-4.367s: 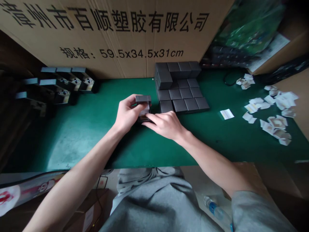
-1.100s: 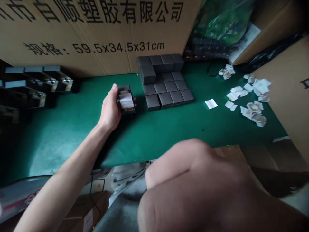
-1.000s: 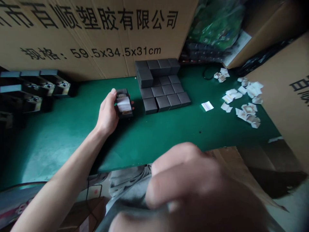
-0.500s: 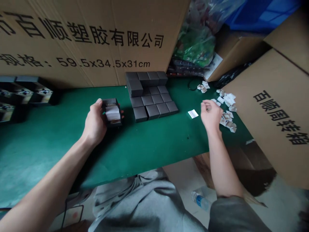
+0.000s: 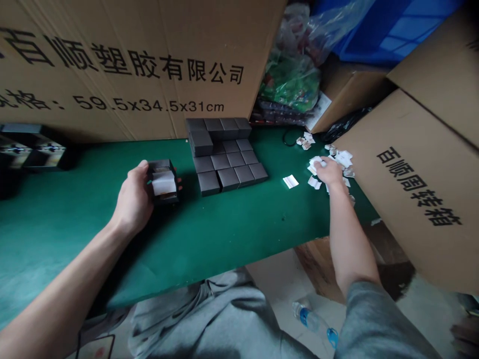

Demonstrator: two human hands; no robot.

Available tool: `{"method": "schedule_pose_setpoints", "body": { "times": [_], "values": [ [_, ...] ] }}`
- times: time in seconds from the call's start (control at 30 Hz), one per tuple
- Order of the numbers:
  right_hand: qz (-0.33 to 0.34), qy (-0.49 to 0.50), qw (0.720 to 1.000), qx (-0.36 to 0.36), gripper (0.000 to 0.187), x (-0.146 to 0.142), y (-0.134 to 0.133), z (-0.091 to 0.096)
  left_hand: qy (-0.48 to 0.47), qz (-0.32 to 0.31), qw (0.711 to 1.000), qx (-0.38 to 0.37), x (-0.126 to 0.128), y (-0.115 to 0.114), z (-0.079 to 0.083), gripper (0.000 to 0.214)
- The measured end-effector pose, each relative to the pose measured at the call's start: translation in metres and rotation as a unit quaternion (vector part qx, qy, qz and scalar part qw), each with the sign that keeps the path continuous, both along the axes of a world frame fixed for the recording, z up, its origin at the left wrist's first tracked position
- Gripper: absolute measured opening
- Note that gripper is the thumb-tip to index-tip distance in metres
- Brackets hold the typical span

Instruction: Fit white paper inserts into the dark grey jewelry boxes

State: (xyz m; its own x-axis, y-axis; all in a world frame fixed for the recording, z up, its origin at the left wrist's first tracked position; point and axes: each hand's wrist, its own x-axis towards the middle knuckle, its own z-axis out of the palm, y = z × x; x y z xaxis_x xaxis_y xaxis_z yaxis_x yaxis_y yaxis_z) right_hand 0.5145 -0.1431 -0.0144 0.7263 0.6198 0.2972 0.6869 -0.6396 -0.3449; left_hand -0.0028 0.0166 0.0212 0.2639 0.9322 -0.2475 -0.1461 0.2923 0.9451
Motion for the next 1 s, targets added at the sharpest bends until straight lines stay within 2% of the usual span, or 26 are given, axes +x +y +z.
{"method": "schedule_pose_setpoints", "body": {
  "times": [0.17, 0.27, 0.37, 0.4, 0.53, 0.63, 0.7, 0.77, 0.93, 1.0],
  "values": [
    [0.042, 0.036, 0.998, 0.031, 0.052, -0.019, 0.012, -0.002, 0.008, 0.006, 1.000, -0.026, 0.002, -0.002, 0.003, 0.049],
    [0.014, 0.007, 0.996, 0.093, 0.052, -0.009, -0.002, 0.000, 0.011, 0.006, 1.000, -0.020, 0.002, -0.002, 0.005, 0.050],
    [-0.060, -0.037, 0.977, 0.199, 0.037, 0.018, -0.042, 0.005, 0.015, 0.010, 1.000, -0.011, 0.001, -0.002, 0.007, 0.048],
    [-0.076, -0.037, 0.974, 0.208, 0.035, 0.027, -0.059, 0.007, 0.016, 0.014, 1.000, -0.009, 0.001, -0.002, 0.007, 0.048],
    [-0.107, -0.023, 0.972, 0.207, 0.049, 0.041, -0.124, 0.006, 0.014, 0.026, 1.000, -0.007, 0.002, -0.001, 0.007, 0.048],
    [-0.110, 0.019, 0.980, 0.165, 0.067, 0.027, -0.146, -0.005, 0.024, 0.025, 0.999, -0.001, 0.004, 0.000, 0.006, 0.047],
    [-0.105, 0.048, 0.984, 0.133, 0.078, 0.013, -0.143, -0.013, 0.030, 0.023, 0.999, 0.007, 0.005, 0.000, 0.006, 0.047],
    [-0.087, 0.075, 0.987, 0.111, 0.082, -0.002, -0.129, -0.018, 0.035, 0.022, 0.999, 0.013, 0.006, 0.000, 0.007, 0.048],
    [-0.016, 0.094, 0.991, 0.095, 0.069, -0.027, -0.072, -0.019, 0.017, 0.037, 0.999, 0.018, 0.008, -0.001, 0.007, 0.041],
    [0.006, 0.083, 0.991, 0.104, 0.065, -0.034, -0.058, -0.016, -0.004, 0.055, 0.998, 0.012, 0.009, 0.000, 0.007, 0.037]
  ]
}}
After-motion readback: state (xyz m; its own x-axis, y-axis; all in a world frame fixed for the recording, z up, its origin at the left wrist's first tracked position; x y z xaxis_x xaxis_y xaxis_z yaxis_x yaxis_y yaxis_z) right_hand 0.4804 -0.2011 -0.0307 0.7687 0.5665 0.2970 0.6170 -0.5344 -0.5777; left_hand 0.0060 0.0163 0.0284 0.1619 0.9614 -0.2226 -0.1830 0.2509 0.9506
